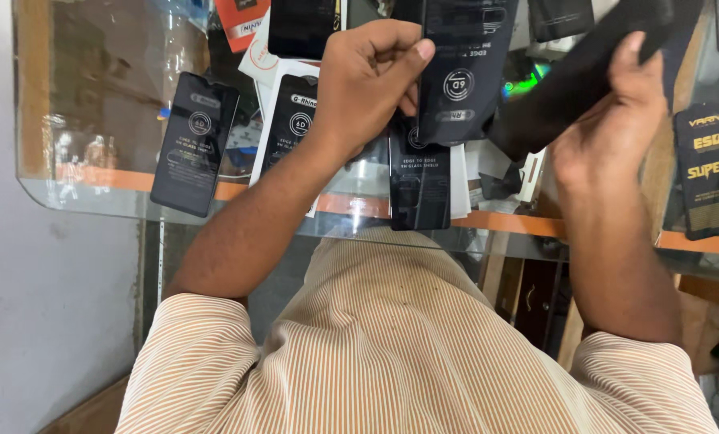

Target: The person sorts through a pile of black tempered glass screen protectors on a glass table, peeling backing liners and stacking the protectors, then walks to a cluttered workbench, picks up a smartphone and plugs a charging cable into it.

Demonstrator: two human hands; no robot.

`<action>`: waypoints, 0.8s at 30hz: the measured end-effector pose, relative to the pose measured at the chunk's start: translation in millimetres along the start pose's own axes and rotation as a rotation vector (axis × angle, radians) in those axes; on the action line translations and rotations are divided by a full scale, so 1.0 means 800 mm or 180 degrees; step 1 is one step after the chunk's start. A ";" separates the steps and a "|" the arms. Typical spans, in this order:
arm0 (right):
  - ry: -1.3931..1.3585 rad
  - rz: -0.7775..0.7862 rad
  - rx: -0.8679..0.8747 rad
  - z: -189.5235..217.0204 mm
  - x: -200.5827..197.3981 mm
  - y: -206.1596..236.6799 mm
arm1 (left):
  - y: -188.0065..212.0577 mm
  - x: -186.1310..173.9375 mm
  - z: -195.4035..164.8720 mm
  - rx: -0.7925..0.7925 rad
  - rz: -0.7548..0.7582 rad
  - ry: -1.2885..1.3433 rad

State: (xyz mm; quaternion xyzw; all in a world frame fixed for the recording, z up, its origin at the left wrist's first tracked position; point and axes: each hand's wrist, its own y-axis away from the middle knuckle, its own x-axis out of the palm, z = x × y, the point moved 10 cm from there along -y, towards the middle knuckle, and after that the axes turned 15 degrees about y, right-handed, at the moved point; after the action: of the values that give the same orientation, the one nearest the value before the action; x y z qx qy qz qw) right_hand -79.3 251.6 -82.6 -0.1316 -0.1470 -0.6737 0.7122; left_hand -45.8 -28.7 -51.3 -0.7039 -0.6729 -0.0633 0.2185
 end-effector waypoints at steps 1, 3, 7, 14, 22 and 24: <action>-0.0029 -0.0050 0.0041 -0.004 -0.009 -0.003 | 0.000 0.001 -0.004 0.0053 0.0023 -0.0068; -0.0068 0.0059 0.0135 -0.010 -0.019 -0.004 | 0.000 0.003 -0.006 0.0058 0.0051 -0.0109; -0.0101 0.0193 0.0347 -0.017 -0.029 -0.001 | -0.002 0.002 -0.001 -0.0072 0.0054 0.0076; -0.0159 0.0860 0.0499 -0.006 0.033 0.011 | -0.001 0.011 -0.014 0.0098 0.0256 -0.0981; 0.1499 0.1371 0.0525 0.003 0.083 0.032 | 0.018 0.068 -0.054 0.0904 0.1143 -0.2662; 0.1740 0.1223 0.0771 -0.007 0.077 0.032 | 0.010 0.058 -0.062 0.0833 0.1046 -0.2438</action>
State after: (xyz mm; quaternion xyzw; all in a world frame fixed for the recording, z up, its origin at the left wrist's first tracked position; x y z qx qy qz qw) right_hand -50.3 193.9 -63.9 0.1137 -0.0023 -0.5154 0.8494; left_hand -23.6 -5.7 8.6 -0.7406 -0.5868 0.3238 0.0477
